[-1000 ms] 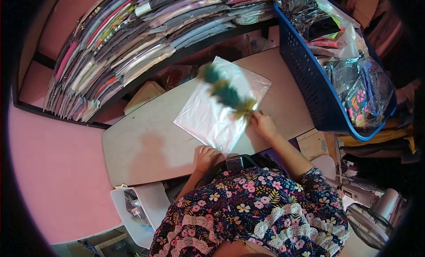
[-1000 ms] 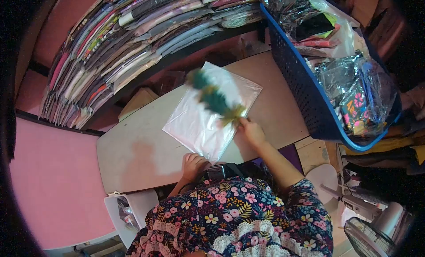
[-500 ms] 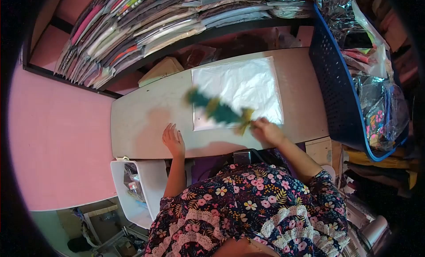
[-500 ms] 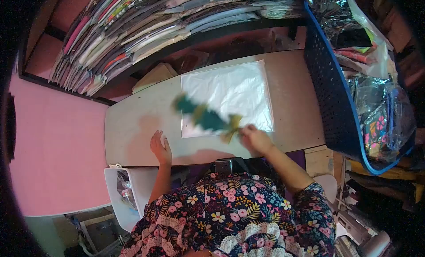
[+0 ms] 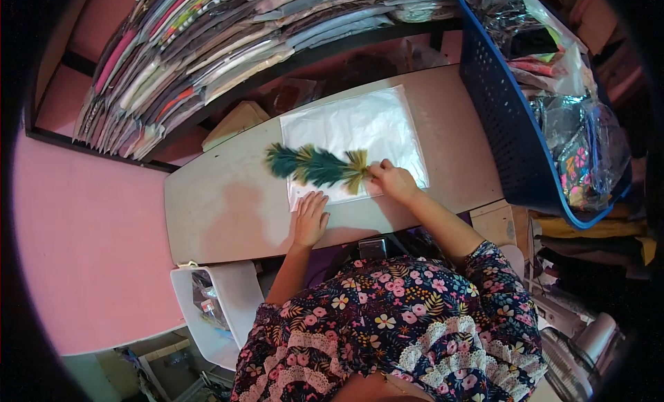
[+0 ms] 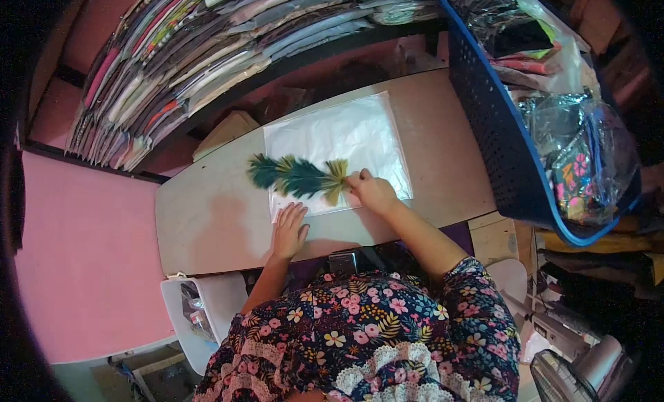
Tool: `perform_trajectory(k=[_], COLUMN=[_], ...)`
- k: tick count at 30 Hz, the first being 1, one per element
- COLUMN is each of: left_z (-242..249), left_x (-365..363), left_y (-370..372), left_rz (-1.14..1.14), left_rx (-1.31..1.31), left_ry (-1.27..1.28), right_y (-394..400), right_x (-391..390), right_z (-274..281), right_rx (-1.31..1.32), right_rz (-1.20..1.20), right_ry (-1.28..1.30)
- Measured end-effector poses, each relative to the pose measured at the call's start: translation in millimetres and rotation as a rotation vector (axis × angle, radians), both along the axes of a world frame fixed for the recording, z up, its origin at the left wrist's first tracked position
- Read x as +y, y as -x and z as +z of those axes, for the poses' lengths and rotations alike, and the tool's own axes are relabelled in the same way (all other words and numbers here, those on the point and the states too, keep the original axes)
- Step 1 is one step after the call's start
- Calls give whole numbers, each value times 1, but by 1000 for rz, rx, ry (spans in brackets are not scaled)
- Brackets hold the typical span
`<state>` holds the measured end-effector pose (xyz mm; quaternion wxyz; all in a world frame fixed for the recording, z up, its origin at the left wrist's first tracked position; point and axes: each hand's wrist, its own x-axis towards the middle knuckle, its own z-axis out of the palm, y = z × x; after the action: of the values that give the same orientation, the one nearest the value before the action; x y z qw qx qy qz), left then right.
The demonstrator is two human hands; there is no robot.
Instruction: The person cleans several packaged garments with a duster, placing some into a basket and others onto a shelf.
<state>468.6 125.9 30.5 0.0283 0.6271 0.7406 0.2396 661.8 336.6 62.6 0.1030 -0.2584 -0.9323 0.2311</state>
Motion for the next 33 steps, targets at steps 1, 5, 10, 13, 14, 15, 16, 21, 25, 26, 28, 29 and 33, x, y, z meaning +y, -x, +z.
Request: perform_trajectory(k=[1, 5, 10, 13, 14, 15, 16, 21, 25, 26, 28, 29, 33], left_z=[-1, 1, 0, -9, -9, -10, -12, -5, 29, 35, 66, 89, 168], left_x=[3, 13, 37, 59, 65, 68, 70, 81, 77, 82, 80, 76, 27], left_y=[0, -2, -16, -20, -21, -24, -24, -22, 7, 8, 29, 40, 105], left_rz=[-25, -34, -117, -310, -308, -389, -460, -440, -307, -226, -117, -22, 297], left_rx=[-4, 25, 33, 98, 105, 104, 110, 232, 101, 1, 7, 10, -259], left_ry=[55, 71, 38, -49, -65, -80, -96, -129, -95, -231, -354, -456, -403], right_y=[-8, -60, -129, -152, -157, -159, -162, -167, -147, -149, -144, -143, -102], right_x=[7, 50, 6, -38, -41, -41, -36, 6, 0, 5, 6, 8, -5], right_z=[4, -3, -11, 1, 5, 7, 3, -7, 14, 17, 22, 19, 24], right_rx=[-28, -45, 46, 65, 18, -28, -14, 99, 37, -72, -180, -91, 119], right_rz=[-114, -644, -492, -360, -440, -511, -492, -808, -901, -894, -869, -871, -788], right_ry=[-19, -7, 38, 134, 180, 224, 205, -33, 29, -56, -162, -239, -271])
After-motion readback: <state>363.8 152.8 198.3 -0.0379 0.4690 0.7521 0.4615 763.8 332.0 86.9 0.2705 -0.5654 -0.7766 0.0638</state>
